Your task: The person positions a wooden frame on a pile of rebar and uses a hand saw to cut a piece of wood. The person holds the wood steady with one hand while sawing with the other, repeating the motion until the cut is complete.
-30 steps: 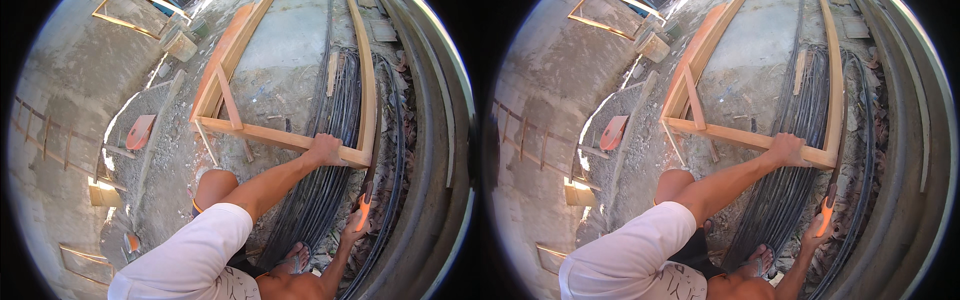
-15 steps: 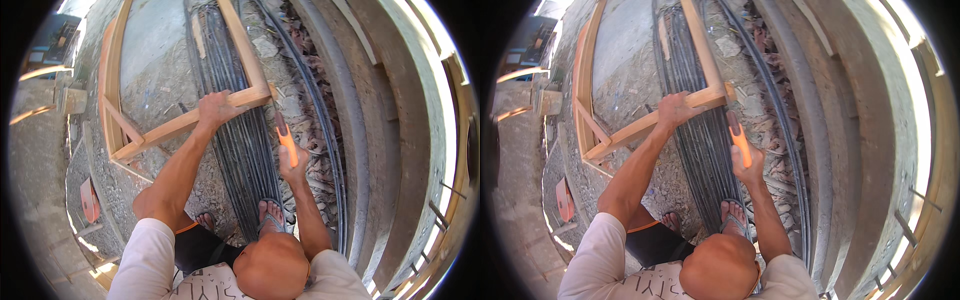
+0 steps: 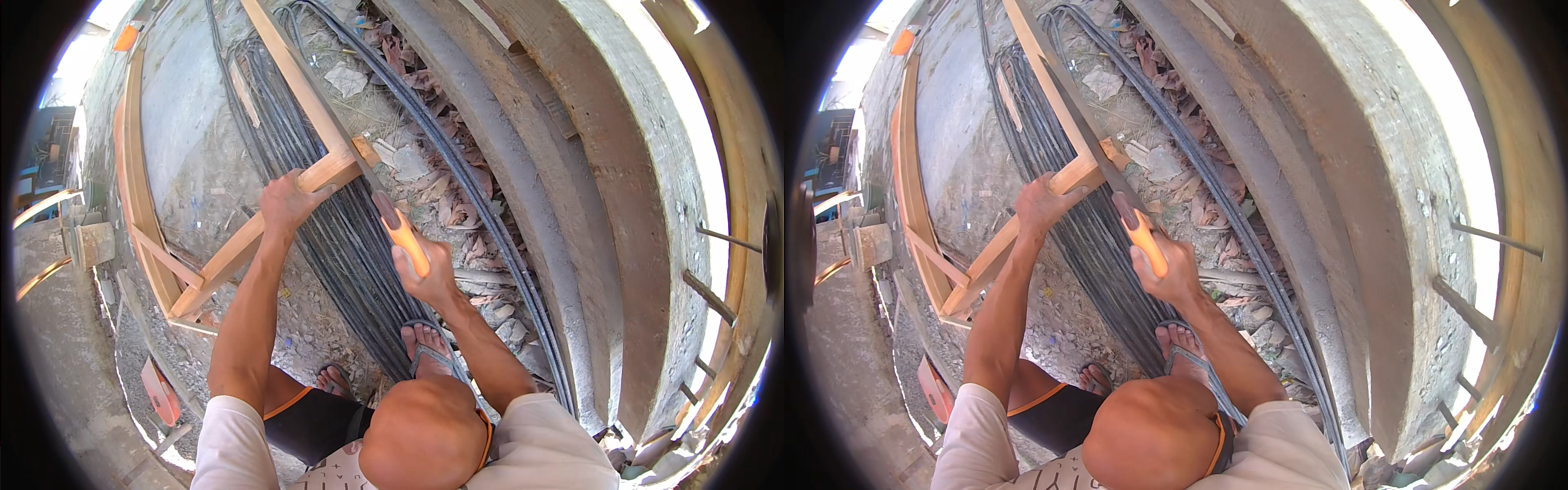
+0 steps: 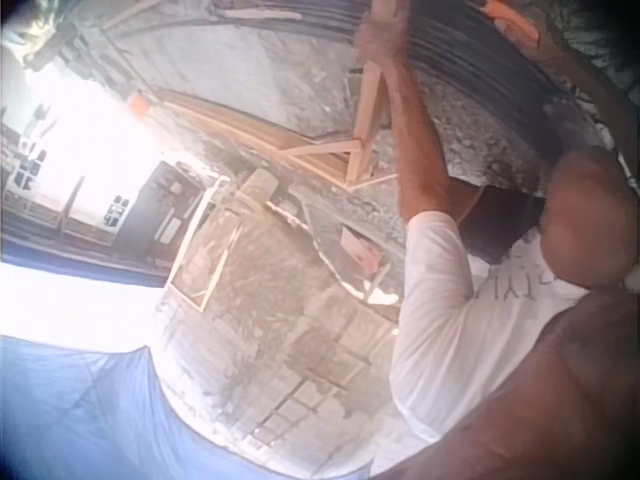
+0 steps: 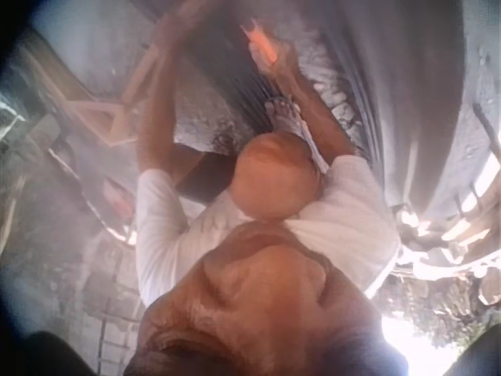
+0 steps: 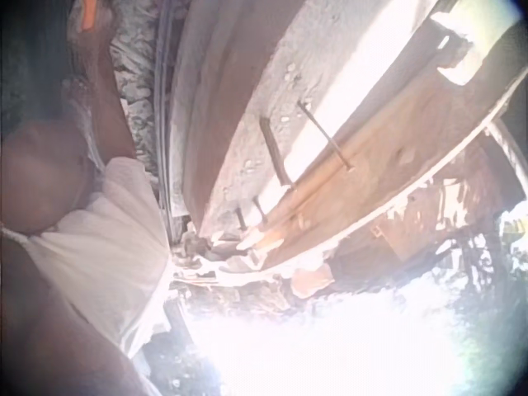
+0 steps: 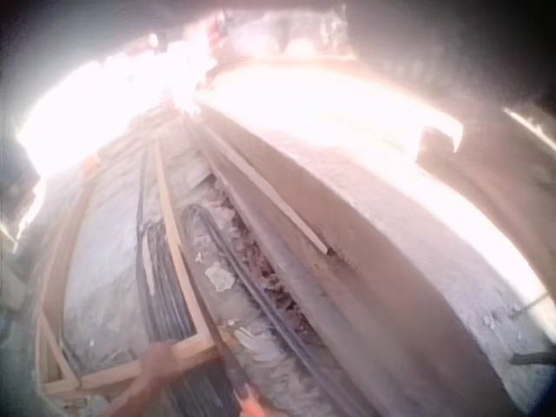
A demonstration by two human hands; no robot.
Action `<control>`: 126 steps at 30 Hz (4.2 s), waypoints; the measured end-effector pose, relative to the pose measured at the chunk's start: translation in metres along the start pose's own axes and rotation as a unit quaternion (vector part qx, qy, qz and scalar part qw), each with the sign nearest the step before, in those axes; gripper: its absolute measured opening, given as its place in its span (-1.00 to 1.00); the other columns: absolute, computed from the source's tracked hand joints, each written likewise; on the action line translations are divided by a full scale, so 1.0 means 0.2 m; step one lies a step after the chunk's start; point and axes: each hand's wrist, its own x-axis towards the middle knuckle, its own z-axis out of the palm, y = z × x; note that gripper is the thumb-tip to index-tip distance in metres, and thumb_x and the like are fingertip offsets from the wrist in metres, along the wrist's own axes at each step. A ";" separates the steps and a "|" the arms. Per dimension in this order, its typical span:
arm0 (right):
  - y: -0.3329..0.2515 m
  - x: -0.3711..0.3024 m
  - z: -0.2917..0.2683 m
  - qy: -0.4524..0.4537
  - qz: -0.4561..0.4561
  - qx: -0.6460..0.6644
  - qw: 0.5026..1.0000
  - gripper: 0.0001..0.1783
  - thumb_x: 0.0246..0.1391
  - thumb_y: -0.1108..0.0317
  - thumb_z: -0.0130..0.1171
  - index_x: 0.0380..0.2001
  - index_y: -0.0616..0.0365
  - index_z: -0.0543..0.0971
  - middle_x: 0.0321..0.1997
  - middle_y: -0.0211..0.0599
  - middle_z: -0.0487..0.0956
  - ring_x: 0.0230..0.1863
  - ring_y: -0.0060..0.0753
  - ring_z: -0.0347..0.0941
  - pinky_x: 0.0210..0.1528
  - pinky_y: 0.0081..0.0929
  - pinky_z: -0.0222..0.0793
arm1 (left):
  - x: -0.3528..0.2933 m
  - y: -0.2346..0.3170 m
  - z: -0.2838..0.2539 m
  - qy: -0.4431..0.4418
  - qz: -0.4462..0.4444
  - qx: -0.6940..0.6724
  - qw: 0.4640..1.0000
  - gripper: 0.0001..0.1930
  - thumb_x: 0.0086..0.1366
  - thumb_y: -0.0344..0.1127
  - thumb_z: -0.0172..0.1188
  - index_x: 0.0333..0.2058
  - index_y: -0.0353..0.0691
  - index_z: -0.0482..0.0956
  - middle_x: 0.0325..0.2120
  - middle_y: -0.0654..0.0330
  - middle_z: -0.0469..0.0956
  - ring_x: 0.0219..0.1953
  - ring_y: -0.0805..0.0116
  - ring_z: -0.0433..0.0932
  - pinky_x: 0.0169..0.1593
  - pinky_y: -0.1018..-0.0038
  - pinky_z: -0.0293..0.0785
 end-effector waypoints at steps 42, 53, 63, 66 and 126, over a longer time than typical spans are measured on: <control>-0.10 -0.90 -0.44 -0.047 0.032 -0.117 0.991 -0.41 0.34 -0.01 0.08 -0.06 0.41 0.72 -0.67 -0.25 0.39 -0.69 -0.33 0.40 -0.55 -0.32 0.31 | -0.01 -0.14 0.06 0.012 -0.001 -0.033 0.999 -0.21 -0.08 0.44 0.48 -0.08 -0.12 0.82 -0.39 0.01 0.78 -0.29 -0.03 0.78 -0.14 0.09 0.70; -0.05 -0.39 -0.18 -0.036 0.010 -0.029 0.999 -0.58 0.43 0.16 0.12 -0.33 0.36 0.63 -0.62 -0.32 0.40 -0.58 -0.57 0.31 -0.52 -0.37 0.21 | 0.01 -0.18 0.09 -0.006 0.000 -0.009 1.000 -0.20 -0.06 0.46 0.47 -0.12 -0.18 0.82 -0.40 -0.01 0.78 -0.30 0.00 0.79 -0.13 0.11 0.72; -0.05 0.19 0.03 0.001 0.050 0.008 0.999 -0.47 0.53 0.07 0.12 -0.58 0.06 0.42 -0.67 -0.61 0.35 -0.65 -0.75 0.21 -0.61 -0.59 0.06 | 0.03 -0.07 0.05 0.018 0.020 -0.025 0.999 -0.21 -0.05 0.49 0.45 -0.14 -0.16 0.82 -0.37 -0.01 0.79 -0.27 0.02 0.80 -0.10 0.12 0.72; -0.18 0.15 0.03 -0.018 0.118 0.043 0.992 -0.48 0.47 0.15 0.21 -0.57 0.18 0.40 -0.63 -0.57 0.28 -0.55 -0.66 0.11 -0.53 -0.40 0.01 | 0.00 -0.13 0.06 -0.003 0.004 -0.013 1.000 -0.20 -0.04 0.49 0.44 -0.11 -0.15 0.82 -0.35 0.00 0.79 -0.24 0.00 0.80 -0.08 0.11 0.71; 0.10 0.07 0.02 -0.004 -0.006 0.022 1.000 -0.77 0.21 0.28 0.36 -0.26 0.24 0.63 -0.56 -0.03 0.55 -0.55 0.08 0.54 -0.44 -0.23 0.44 | 0.03 -0.04 0.02 -0.017 0.013 0.013 1.000 -0.13 -0.05 0.52 0.43 -0.06 -0.20 0.80 -0.39 -0.08 0.77 -0.27 -0.08 0.78 -0.13 0.06 0.66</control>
